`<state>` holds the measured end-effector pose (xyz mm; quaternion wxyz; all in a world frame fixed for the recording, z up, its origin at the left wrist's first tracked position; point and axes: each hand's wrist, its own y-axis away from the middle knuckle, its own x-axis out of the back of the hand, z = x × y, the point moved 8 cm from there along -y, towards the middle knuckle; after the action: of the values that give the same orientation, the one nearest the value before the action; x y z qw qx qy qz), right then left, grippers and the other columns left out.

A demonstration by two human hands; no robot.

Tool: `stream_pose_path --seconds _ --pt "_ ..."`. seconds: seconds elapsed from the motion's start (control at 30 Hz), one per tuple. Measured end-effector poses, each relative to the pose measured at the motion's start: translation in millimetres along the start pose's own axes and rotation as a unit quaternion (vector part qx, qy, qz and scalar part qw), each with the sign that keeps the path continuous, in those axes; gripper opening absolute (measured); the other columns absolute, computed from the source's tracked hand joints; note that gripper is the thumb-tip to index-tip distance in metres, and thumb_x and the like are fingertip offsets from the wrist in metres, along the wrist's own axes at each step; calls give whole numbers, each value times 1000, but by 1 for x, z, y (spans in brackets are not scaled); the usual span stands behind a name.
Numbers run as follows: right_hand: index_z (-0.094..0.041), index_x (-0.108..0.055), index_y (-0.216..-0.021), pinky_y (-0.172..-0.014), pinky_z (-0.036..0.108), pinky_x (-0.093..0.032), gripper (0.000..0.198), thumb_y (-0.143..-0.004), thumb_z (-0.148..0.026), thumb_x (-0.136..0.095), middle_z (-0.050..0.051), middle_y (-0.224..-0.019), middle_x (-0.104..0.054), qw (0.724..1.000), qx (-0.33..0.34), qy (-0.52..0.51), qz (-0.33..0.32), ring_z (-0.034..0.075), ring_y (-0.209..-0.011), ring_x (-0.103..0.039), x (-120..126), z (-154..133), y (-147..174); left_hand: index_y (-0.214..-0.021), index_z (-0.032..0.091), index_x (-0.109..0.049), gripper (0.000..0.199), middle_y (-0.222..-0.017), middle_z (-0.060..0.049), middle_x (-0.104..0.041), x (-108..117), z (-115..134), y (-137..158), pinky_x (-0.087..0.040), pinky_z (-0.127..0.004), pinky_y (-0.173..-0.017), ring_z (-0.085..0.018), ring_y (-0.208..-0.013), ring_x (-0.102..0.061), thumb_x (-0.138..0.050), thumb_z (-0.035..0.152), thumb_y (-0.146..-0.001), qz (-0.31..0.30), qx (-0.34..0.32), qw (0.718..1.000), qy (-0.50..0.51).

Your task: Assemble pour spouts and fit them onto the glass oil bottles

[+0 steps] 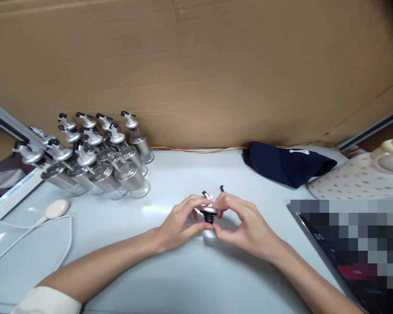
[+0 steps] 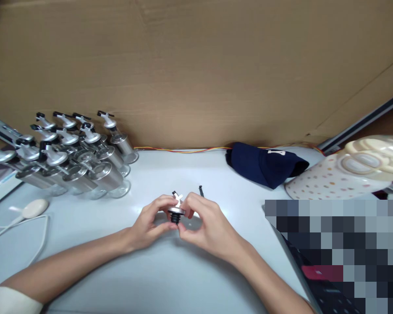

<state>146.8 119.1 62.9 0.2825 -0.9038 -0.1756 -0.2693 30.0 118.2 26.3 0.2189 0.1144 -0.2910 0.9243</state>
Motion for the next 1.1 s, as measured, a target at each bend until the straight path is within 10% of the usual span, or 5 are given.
stream_pose_path --seconds 0.53,1.1 --pt "-19 -64 -75 -59 29 -42 13 -80 -28 -57 5 -72 -68 929 -244 278 -25 19 -63 -63 23 84 7 -106 19 -66 24 -102 -8 -69 0 -14 -2 -51 -28 -75 -14 -75 -61 -67 30 -85 9 122 992 20" --pt "-20 -62 -74 -55 28 -36 11 -79 -16 -53 4 -72 -69 904 -256 337 -56 20 -63 -63 15 80 9 -115 24 -38 58 -105 -4 -66 -3 -36 7 -48 -23 -62 -7 -61 -59 -75 18 -70 66 248 955 150"
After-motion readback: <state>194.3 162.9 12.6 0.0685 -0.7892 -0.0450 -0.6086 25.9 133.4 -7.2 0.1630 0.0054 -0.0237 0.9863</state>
